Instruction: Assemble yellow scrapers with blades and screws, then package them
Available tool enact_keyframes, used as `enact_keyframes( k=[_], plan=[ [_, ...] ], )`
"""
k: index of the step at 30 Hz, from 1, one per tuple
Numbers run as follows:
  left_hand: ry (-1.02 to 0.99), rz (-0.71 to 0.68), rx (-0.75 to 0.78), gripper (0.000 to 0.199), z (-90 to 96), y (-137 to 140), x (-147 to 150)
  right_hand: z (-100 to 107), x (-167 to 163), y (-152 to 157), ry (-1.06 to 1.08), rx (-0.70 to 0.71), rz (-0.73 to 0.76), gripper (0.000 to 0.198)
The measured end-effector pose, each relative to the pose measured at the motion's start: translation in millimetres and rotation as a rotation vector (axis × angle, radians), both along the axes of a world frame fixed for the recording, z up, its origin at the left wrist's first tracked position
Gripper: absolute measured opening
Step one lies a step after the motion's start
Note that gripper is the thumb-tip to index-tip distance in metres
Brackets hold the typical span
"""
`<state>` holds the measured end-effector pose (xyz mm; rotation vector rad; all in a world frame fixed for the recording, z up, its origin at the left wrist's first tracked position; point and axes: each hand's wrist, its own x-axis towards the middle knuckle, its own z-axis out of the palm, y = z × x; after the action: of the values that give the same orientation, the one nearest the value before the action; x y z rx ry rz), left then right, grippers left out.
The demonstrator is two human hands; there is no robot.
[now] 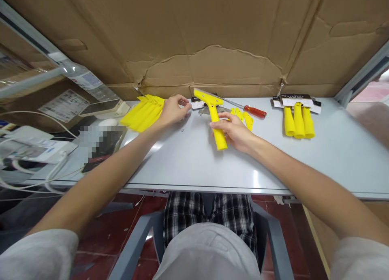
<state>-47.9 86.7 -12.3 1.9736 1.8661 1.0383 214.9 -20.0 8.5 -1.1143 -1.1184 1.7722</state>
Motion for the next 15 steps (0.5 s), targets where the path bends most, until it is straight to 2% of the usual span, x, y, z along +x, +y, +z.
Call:
enact_keyframes(
  k=[3, 6, 11, 15],
  plan=[
    [0.050, 0.037, -0.008, 0.019, 0.9, 13, 6, 2, -1, 0, 0.029, -0.062, -0.008, 0.063],
    [0.050, 0.056, 0.013, 0.021, -4.4, 26, 7, 3, -1, -1, 0.047, -0.063, 0.032, 0.056],
    [-0.126, 0.079, -0.028, 0.026, -18.2, 40, 3, 0, 0, 1, 0.036, -0.062, 0.050, 0.055],
    [-0.236, 0.115, -0.032, 0.031, -21.9, 43, 1, -4, 0, 4, 0.016, -0.057, 0.057, 0.050]
  ],
)
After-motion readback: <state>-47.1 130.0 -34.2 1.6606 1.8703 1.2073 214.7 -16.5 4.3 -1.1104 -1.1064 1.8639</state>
